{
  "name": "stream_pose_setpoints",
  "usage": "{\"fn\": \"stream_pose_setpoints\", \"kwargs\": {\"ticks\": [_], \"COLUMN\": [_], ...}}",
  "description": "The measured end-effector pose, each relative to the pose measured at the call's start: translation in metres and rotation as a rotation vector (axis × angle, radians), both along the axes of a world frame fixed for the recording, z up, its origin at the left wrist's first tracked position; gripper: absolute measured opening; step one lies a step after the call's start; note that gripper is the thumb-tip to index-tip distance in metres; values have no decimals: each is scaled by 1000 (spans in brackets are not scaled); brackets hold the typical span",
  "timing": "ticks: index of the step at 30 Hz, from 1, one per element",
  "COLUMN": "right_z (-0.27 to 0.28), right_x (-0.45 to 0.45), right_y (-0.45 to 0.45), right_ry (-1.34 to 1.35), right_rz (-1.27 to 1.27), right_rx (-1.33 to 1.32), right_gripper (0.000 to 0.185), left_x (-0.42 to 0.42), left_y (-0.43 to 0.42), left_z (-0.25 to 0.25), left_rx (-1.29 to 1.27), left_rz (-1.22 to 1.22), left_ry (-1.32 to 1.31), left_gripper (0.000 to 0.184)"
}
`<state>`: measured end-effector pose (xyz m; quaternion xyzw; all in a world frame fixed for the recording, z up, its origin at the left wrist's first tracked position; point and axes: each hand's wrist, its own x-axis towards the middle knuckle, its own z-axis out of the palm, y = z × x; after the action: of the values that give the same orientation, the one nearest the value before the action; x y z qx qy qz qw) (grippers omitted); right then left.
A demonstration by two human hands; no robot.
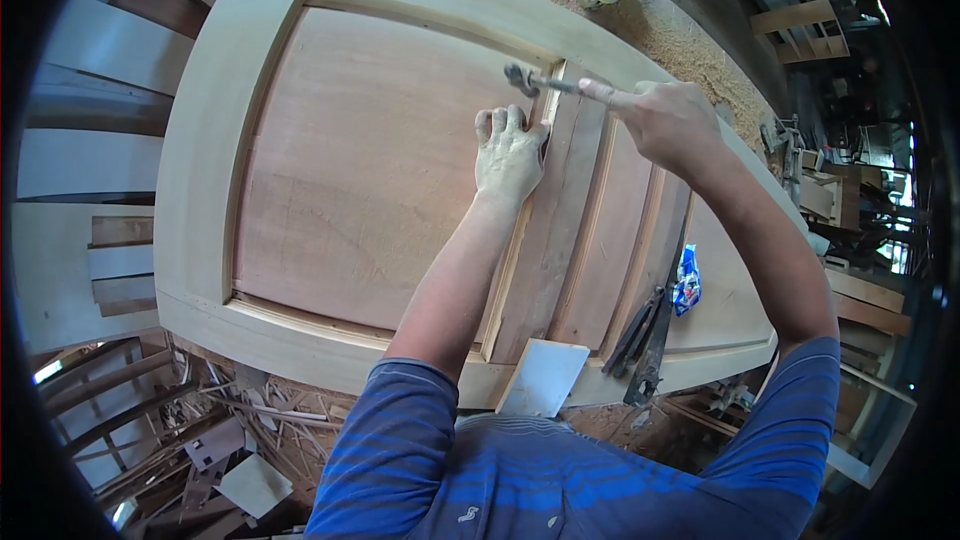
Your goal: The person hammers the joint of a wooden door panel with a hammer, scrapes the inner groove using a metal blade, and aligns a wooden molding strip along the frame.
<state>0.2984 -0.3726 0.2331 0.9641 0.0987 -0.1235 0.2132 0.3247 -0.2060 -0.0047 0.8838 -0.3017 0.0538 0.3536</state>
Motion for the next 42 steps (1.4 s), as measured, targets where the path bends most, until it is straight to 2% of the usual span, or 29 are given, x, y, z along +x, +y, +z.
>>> {"fn": "stream_pose_setpoints", "kwargs": {"ticks": [2,5,8,11,14,20,23,26,27,29,34,37,39,42], "right_z": [0,1,11,-3,-5,-5,3,4,4,2,-32,-78,-108,-154], "right_x": [-6,2,0,-13,-3,-9,1,-5,-13,-46,-162,-245,-293,-337], "right_y": [-1,-1,6,-8,-5,-4,3,-1,-6,-26,-44,-35,-16,16], "right_ry": [-24,117,-7,-162,107,5,125,74,-28,-220,-539,-692,-689,-795], "right_rz": [-9,-23,-9,32,-39,-49,-71,-68,-63,-67,-410,-599,-744,-832], "right_rx": [43,-101,-12,219,-72,36,-48,7,81,228,479,587,540,564], "right_gripper": [66,66,66,59,60,64,63,59,57,55,64,65,61,59], "left_x": [-3,0,1,-2,-3,-1,-1,0,2,1,3,4,4,21], "left_y": [3,2,1,0,1,2,1,2,2,0,-1,-3,-6,-19], "left_z": [2,6,3,-2,-1,0,4,3,3,5,14,6,9,0], "left_rx": [72,87,35,8,38,33,48,40,31,15,0,11,54,131], "left_rz": [-26,-48,-52,-45,-38,-15,-33,-34,-33,-28,-55,-57,-50,-118], "left_ry": [40,58,97,92,11,-9,2,-14,-19,14,38,-7,-5,-87], "left_gripper": [24,24,24,26,23,20,21,22,22,22,22,36,47,51]}}
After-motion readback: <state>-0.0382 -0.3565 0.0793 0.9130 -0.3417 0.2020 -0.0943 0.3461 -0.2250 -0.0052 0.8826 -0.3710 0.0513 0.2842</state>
